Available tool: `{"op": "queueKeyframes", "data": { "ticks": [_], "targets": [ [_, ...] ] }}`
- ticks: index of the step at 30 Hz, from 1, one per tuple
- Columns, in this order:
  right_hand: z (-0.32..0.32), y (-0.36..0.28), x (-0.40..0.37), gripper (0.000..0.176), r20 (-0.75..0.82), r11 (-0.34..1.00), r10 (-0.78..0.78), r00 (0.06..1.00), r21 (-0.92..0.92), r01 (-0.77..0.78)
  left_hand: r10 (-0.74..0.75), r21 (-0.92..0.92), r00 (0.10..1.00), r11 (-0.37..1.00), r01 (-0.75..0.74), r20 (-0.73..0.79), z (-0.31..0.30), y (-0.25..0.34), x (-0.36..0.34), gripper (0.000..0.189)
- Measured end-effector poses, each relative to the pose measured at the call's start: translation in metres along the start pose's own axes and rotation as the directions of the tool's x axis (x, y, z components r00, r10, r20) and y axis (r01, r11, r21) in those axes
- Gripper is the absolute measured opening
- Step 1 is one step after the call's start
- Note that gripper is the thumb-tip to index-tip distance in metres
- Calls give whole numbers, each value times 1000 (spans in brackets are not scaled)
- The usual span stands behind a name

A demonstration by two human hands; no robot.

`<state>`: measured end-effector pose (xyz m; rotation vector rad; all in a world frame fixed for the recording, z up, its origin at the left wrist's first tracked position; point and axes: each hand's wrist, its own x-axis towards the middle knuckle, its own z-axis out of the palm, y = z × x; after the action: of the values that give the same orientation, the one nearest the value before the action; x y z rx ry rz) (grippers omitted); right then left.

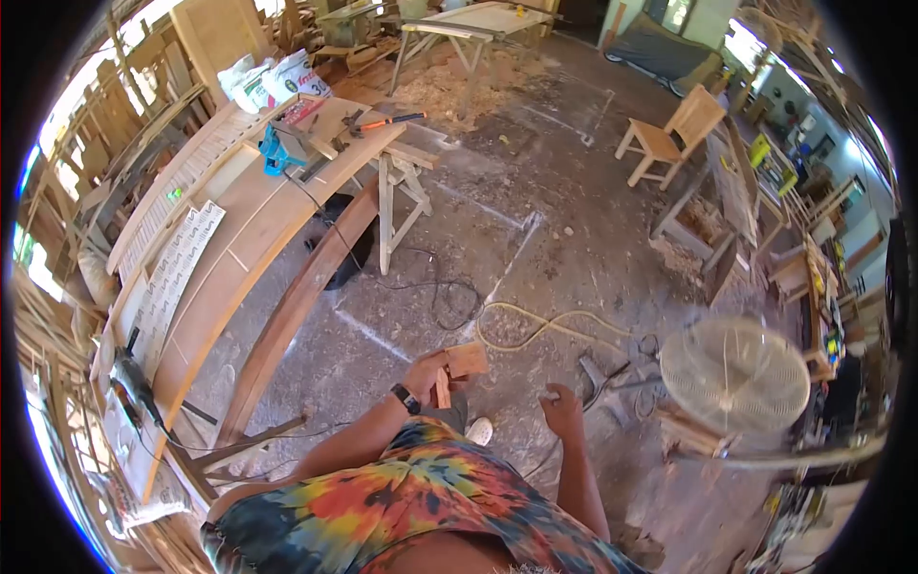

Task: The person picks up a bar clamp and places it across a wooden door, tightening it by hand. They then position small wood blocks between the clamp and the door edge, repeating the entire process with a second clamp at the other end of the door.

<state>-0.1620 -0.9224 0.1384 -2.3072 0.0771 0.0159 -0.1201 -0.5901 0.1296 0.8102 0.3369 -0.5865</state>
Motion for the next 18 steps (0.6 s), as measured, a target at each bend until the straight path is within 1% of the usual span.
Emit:
{"op": "queueKeyframes", "data": {
  "ticks": [1, 2, 3, 4, 6, 8, 9, 10, 12, 13, 15, 16, 17, 18],
  "targets": [
    [-6, -7, 48, 36, 22, 1000, -17, 1000, -7, 17, 46, 34, 999, 998, -45, -19, 12, 23, 15, 43],
    [-8, -13, 94, 37, 80, 1000, -17, 997, 22, 16, 62, 18, 997, 998, -61, -34, 19, 43, 33, 43],
    [-6, -15, 134, 39, 135, 999, -18, 991, 52, 11, 67, -29, 994, 997, -70, -84, 23, 62, 53, 45],
    [-1, -15, 176, 39, 146, 998, -36, 989, 49, 29, 73, -72, 989, 994, -82, -127, 22, 81, 80, 47],
    [11, -13, 254, 38, 259, 992, -38, 965, -109, 68, 102, -108, 984, 987, -118, -144, 12, 111, 137, 49],
    [33, -3, 322, 39, 286, 987, -52, 957, -133, 94, 151, -126, 968, 976, -178, -198, 5, 148, 197, 51],
    [41, 8, 348, 40, 316, 982, -50, 947, -157, 104, 141, -146, 970, 974, -172, -198, 8, 168, 224, 51],
    [42, 28, 359, 40, 338, 980, -15, 941, -184, 81, 116, -149, 951, 975, -163, -286, 18, 184, 240, 49],
    [52, 63, 417, 39, 489, 937, 74, 869, -333, 108, 115, -126, 891, 974, -188, -440, 34, 253, 296, 45],
    [40, 82, 433, 39, 510, 926, 102, 854, -362, 105, 82, -166, 890, 971, -173, -448, 29, 268, 328, 45],
    [33, 122, 468, 30, 591, 894, 168, 789, -428, 131, 134, -106, 944, 979, -172, -302, 0, 312, 396, 39],
    [32, 186, 477, 22, 649, 988, 3, 761, -121, 99, 115, -110, 943, 981, -157, -314, 8, 342, 416, 39],
    [31, 249, 486, 14, 687, 980, -162, 708, 196, 35, 167, -78, 946, 978, -196, -278, 24, 379, 435, 39],
    [17, 212, 499, 14, 647, 882, 309, 698, 81, -465, 222, -43, 946, 970, -239, -236, 31, 409, 455, 39]
  ]
}}
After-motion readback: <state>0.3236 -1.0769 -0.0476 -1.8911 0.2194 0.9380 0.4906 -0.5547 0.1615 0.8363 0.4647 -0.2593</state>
